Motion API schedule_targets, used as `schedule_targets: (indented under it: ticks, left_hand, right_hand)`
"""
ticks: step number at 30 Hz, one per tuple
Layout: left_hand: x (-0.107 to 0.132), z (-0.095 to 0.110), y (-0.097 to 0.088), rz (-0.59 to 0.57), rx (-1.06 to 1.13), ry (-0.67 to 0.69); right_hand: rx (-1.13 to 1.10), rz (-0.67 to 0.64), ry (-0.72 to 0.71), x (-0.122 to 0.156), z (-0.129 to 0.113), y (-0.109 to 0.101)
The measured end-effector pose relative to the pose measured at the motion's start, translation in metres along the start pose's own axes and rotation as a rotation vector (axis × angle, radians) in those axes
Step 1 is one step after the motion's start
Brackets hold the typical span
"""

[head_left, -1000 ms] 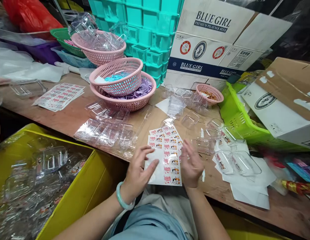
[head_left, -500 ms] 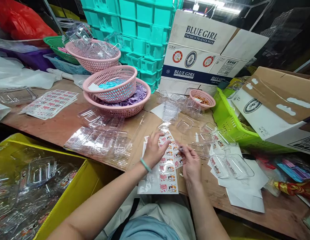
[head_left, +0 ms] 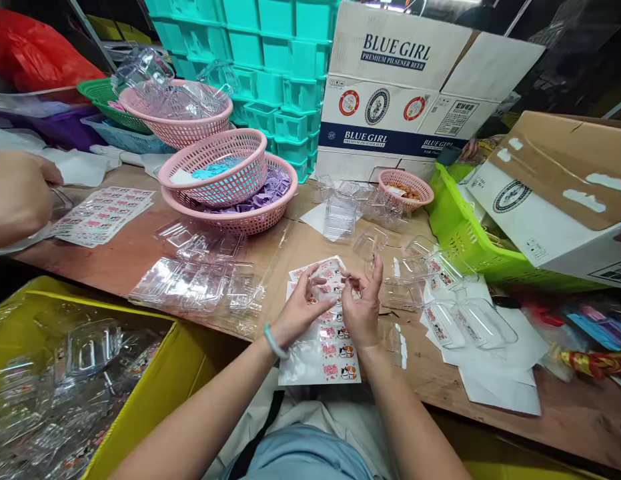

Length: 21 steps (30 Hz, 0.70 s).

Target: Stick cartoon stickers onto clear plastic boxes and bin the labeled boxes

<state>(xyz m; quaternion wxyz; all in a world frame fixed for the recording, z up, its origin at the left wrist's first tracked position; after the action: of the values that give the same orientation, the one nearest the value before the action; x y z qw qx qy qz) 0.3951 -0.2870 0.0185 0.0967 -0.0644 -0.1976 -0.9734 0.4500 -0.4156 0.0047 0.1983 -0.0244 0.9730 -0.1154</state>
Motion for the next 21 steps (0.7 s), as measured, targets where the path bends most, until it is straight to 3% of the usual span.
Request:
schedule_targets:
  ticks: [4, 7, 10, 14, 16, 18, 21]
  left_hand:
    - [0.022, 0.014, -0.005, -0.132, 0.300, -0.271]
    - [0.026, 0.014, -0.014, -0.098, 0.289, -0.264]
    - [0.030, 0.004, -0.025, -0.075, 0.310, -0.206]
    - [0.035, -0.011, -0.037, -0.069, 0.331, -0.182]
    - [0.036, -0.015, -0.038, -0.045, 0.344, -0.183]
    - [0.036, -0.018, -0.036, -0.024, 0.349, -0.180]
    - [0.036, -0.018, -0.035, -0.030, 0.345, -0.179]
  right_hand:
    - [0.324, -0.215, -0.447, -0.002, 0.003, -0.014]
    - [0.325, -0.358, -0.501, 0.005, -0.004, -0.023]
    - [0.168, -0.374, -0.289, 0.015, -0.020, -0.034]
    - [-0.187, -0.138, 0.115, 0.030, -0.036, -0.043]
    - [-0.274, -0.084, 0.300, 0.037, -0.039, -0.039]
    - [-0.316, -0.136, 0.437, 0.043, -0.040, -0.031]
    - [-0.352, -0.219, 0.530, 0.048, -0.040, -0.022]
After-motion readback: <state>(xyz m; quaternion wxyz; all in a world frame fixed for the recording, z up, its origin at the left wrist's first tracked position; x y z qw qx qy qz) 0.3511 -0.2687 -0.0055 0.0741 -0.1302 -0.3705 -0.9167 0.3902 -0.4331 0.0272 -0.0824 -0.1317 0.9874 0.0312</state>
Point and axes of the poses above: each hand's wrist, its own x-axis away from the middle knuckle, its own y-axis out of the palm, z = x × y, the point moved 1 cm from there along -x, towards the middle knuckle, and after that the axes turned 2 degrees about y, right-handed, at the moved point
